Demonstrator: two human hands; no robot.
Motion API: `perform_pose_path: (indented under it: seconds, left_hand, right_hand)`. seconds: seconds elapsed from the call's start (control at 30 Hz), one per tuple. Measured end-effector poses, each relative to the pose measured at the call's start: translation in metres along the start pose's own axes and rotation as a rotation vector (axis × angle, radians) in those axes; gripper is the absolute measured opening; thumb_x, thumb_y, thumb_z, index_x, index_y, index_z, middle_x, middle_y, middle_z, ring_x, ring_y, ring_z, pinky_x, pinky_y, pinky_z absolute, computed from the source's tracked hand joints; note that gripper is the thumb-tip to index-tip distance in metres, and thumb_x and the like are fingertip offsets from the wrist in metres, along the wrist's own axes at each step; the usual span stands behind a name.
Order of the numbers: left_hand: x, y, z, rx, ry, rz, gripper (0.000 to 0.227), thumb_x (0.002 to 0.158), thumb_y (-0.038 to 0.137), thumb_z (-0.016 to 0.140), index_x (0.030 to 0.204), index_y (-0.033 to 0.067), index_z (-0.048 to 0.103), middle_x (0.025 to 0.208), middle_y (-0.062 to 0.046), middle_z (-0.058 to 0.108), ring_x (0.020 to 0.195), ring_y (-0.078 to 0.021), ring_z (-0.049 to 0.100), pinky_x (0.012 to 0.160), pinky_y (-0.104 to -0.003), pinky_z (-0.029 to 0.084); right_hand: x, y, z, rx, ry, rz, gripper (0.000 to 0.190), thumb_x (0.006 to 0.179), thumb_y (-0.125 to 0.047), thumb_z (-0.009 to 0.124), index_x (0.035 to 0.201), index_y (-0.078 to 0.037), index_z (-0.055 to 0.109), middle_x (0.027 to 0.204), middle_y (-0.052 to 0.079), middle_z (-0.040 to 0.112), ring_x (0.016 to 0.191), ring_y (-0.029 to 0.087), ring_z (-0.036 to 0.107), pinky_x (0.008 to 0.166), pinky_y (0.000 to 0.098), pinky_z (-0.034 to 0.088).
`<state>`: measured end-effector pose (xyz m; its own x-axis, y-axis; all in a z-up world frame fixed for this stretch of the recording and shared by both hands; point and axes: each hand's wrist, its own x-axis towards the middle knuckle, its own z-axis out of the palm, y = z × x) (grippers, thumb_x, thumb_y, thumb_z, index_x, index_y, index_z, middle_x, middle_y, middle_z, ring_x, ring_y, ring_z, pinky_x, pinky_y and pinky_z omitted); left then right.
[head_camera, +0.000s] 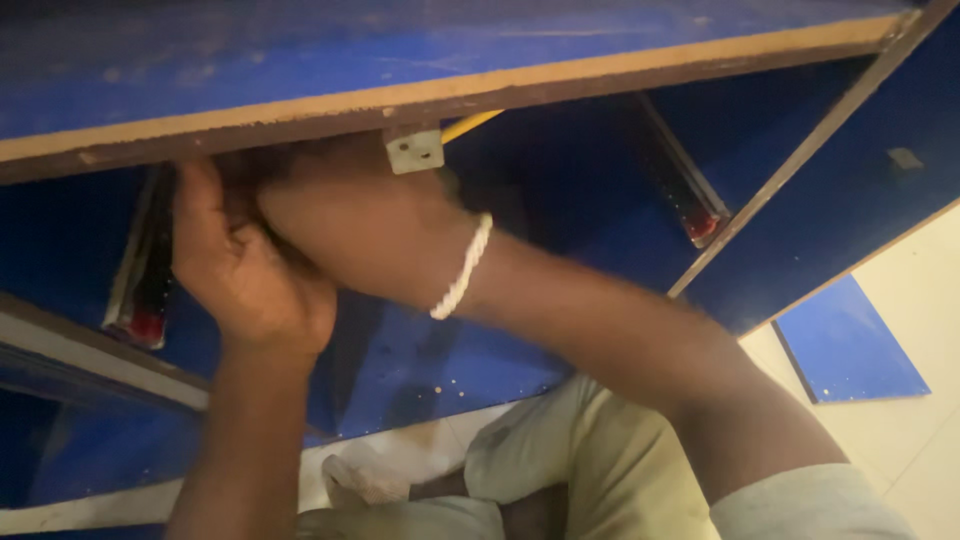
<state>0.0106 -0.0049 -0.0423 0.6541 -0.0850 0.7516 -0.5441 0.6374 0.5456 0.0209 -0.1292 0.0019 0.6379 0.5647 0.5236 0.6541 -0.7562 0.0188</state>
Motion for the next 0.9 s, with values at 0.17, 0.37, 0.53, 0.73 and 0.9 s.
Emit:
perform_pose_path:
  seconds: [0.17, 0.37, 0.53, 0.73, 0.9]
  left_hand:
    - [0.005, -0.003, -0.003, -0.059, 0.039, -0.1, 0.042, 0.121, 0.032, 0.042, 0.147, 0.0005, 0.052, 0.146, -0.01, 0.055, 0.137, -0.0211, 0.049, 0.123, -0.036, 0.037]
    - [0.003, -0.01, -0.008, 0.035, 0.096, -0.027, 0.038, 0.124, 0.028, 0.041, 0.141, -0.0033, 0.055, 0.136, -0.009, 0.056, 0.131, -0.0203, 0.05, 0.121, -0.034, 0.038]
    - [-0.001, -0.013, -0.015, 0.283, 0.085, 0.079, 0.038, 0.118, 0.024, 0.043, 0.142, -0.0018, 0.057, 0.143, -0.01, 0.057, 0.138, -0.0197, 0.052, 0.124, -0.033, 0.037]
    - [0.004, -0.009, -0.002, 0.048, 0.165, -0.133, 0.035, 0.105, 0.017, 0.047, 0.137, 0.0041, 0.056, 0.14, -0.008, 0.058, 0.134, -0.0201, 0.054, 0.122, -0.036, 0.039]
    - [0.008, -0.008, -0.012, 0.209, 0.092, -0.013, 0.027, 0.119, 0.018, 0.046, 0.127, -0.0045, 0.059, 0.121, -0.011, 0.057, 0.116, -0.0213, 0.05, 0.11, -0.037, 0.038]
  right_hand:
    - [-0.003, 0.006, -0.007, 0.129, 0.202, -0.161, 0.02, 0.087, -0.019, 0.067, 0.101, -0.007, 0.074, 0.103, 0.014, 0.074, 0.097, 0.028, 0.073, 0.089, 0.0411, 0.058]
    - [-0.037, -0.005, 0.007, -0.346, 0.69, -0.244, 0.031, 0.095, -0.015, 0.064, 0.125, -0.008, 0.066, 0.125, 0.01, 0.063, 0.115, 0.03, 0.061, 0.101, 0.0457, 0.054]
    - [-0.013, 0.003, 0.006, -0.205, 0.487, -0.204, 0.02, 0.095, -0.019, 0.067, 0.11, -0.006, 0.072, 0.113, 0.014, 0.07, 0.104, 0.033, 0.066, 0.09, 0.0481, 0.055]
    - [-0.013, -0.004, -0.026, -0.099, 0.07, -0.076, 0.022, 0.077, -0.027, 0.068, 0.091, -0.013, 0.077, 0.097, 0.013, 0.073, 0.094, 0.032, 0.07, 0.081, 0.0458, 0.055]
    - [-0.044, -0.016, -0.023, -0.253, 0.692, -0.209, 0.025, 0.082, -0.015, 0.067, 0.103, -0.007, 0.078, 0.099, 0.01, 0.073, 0.091, 0.026, 0.068, 0.074, 0.0404, 0.054]
